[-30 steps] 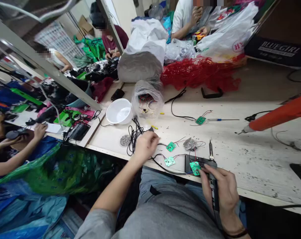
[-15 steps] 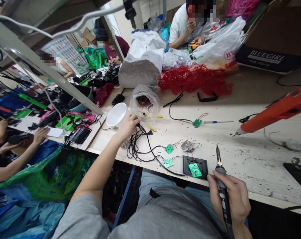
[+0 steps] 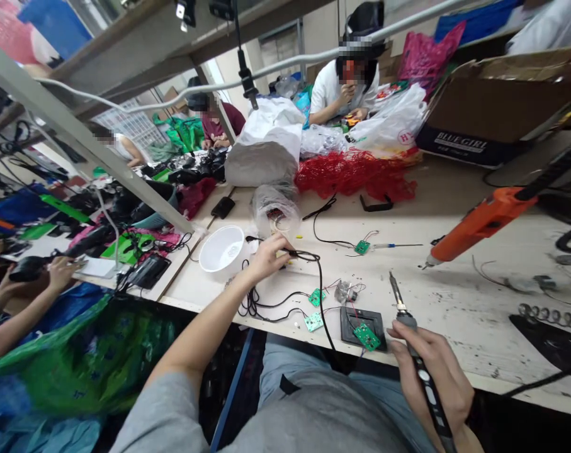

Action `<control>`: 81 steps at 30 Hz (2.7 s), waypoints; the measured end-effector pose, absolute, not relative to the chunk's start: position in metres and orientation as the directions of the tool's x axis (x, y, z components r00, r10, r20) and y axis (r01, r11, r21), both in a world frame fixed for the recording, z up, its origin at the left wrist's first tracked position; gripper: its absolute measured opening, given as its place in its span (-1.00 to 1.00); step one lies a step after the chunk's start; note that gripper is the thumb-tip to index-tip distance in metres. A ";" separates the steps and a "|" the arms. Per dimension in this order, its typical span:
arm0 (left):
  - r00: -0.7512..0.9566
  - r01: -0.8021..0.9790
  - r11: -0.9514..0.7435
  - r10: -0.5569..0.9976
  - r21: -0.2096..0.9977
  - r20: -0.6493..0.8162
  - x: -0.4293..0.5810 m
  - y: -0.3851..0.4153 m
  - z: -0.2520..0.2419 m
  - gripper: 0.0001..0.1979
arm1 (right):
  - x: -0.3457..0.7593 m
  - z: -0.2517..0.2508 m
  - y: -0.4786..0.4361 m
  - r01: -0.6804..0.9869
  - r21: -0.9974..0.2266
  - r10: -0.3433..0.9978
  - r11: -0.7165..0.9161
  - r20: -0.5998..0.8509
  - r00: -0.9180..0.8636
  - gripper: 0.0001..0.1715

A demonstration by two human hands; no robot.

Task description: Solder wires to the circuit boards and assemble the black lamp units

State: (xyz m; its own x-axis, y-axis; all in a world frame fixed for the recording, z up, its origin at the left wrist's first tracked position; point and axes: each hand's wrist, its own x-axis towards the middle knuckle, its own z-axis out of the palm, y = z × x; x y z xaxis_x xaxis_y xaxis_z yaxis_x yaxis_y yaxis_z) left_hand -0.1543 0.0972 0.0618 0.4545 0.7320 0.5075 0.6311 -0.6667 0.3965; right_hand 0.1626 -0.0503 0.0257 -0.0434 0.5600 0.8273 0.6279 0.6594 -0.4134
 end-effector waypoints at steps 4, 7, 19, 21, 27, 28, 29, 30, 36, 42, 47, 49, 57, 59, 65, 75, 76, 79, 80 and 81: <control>0.483 0.557 -0.746 0.649 0.365 0.588 -0.134 0.091 0.028 -0.91 | 0.167 0.028 -0.054 0.622 -0.382 0.555 0.684 0.825 -0.103 -0.45; 0.510 0.546 -0.795 0.566 0.264 0.648 -0.119 0.090 0.026 -0.91 | 0.166 0.037 -0.055 0.606 -0.433 0.593 0.668 0.801 -0.081 -0.51; 0.501 0.420 -0.800 0.598 0.429 0.626 -0.075 0.083 0.039 -0.87 | 0.105 0.046 0.028 0.640 -0.395 0.563 0.659 0.824 -0.071 -0.68; 0.479 0.399 -0.766 0.642 0.503 0.598 -0.075 0.079 0.040 -0.90 | 0.101 0.041 0.032 0.651 -0.384 0.542 0.655 0.839 -0.051 -0.68; 0.491 0.406 -0.701 0.709 0.586 0.506 -0.076 0.078 0.042 -0.92 | 0.105 0.042 0.033 0.638 -0.381 0.544 0.669 0.836 -0.071 -0.68; 0.499 0.409 -0.695 0.713 0.591 0.492 -0.076 0.079 0.043 -0.91 | 0.109 0.043 0.033 0.643 -0.376 0.540 0.667 0.839 -0.069 -0.68; 0.510 0.410 -0.690 0.715 0.596 0.478 -0.077 0.079 0.045 -0.91 | 0.113 0.043 0.033 0.651 -0.374 0.540 0.661 0.839 -0.066 -0.67; 0.519 0.405 -0.689 0.714 0.601 0.469 -0.078 0.080 0.046 -0.91 | 0.117 0.043 0.034 0.656 -0.378 0.545 0.653 0.836 -0.061 -0.66; 0.544 0.298 -0.689 0.692 0.661 0.476 -0.081 0.072 0.056 -0.75 | 0.128 0.033 0.033 0.558 -0.580 0.707 0.594 0.707 -0.019 -0.70; 0.494 0.327 -0.684 0.712 0.652 0.499 -0.077 0.064 0.051 -0.88 | 0.121 0.041 0.032 0.557 -0.429 0.572 0.711 0.814 -0.104 -0.69; 0.471 0.389 -0.649 0.750 0.654 0.464 -0.074 0.064 0.047 -0.94 | 0.117 0.044 0.032 0.574 -0.381 0.545 0.725 0.826 -0.141 -0.71; 0.462 0.407 -0.627 0.769 0.665 0.442 -0.074 0.065 0.046 -0.94 | 0.117 0.042 0.031 0.570 -0.383 0.549 0.727 0.823 -0.147 -0.72; 0.509 0.423 -0.696 0.712 0.580 0.483 -0.072 0.067 0.042 -0.87 | 0.112 0.037 0.034 0.554 -0.409 0.561 0.725 0.817 -0.132 -0.72; 0.463 0.517 -0.691 0.722 0.506 0.513 -0.074 0.061 0.043 -0.84 | 0.112 0.035 0.035 0.562 -0.448 0.578 0.695 0.813 -0.066 -0.72; 0.188 0.693 -0.544 0.770 0.474 0.610 -0.079 0.033 0.034 -0.84 | 0.110 0.024 0.034 0.526 -0.540 0.644 0.657 0.764 -0.020 -0.73; 0.388 0.501 -0.581 0.814 0.642 0.433 -0.083 0.040 0.026 -0.73 | 0.115 0.030 0.029 0.499 -0.503 0.639 0.706 0.756 -0.141 -0.74; 0.376 0.494 -0.570 0.821 0.657 0.429 -0.083 0.039 0.028 -0.76 | 0.116 0.031 0.028 0.492 -0.506 0.639 0.709 0.755 -0.145 -0.73; 0.356 0.482 -0.527 0.848 0.700 0.393 -0.084 0.038 0.033 -0.80 | 0.117 0.032 0.026 0.477 -0.510 0.638 0.716 0.755 -0.151 -0.71; 0.365 0.484 -0.523 0.849 0.701 0.382 -0.084 0.038 0.035 -0.82 | 0.118 0.031 0.025 0.474 -0.515 0.641 0.714 0.753 -0.148 -0.71; 0.383 0.486 -0.531 0.843 0.694 0.377 -0.084 0.038 0.036 -0.84 | 0.118 0.029 0.024 0.472 -0.524 0.647 0.709 0.750 -0.140 -0.71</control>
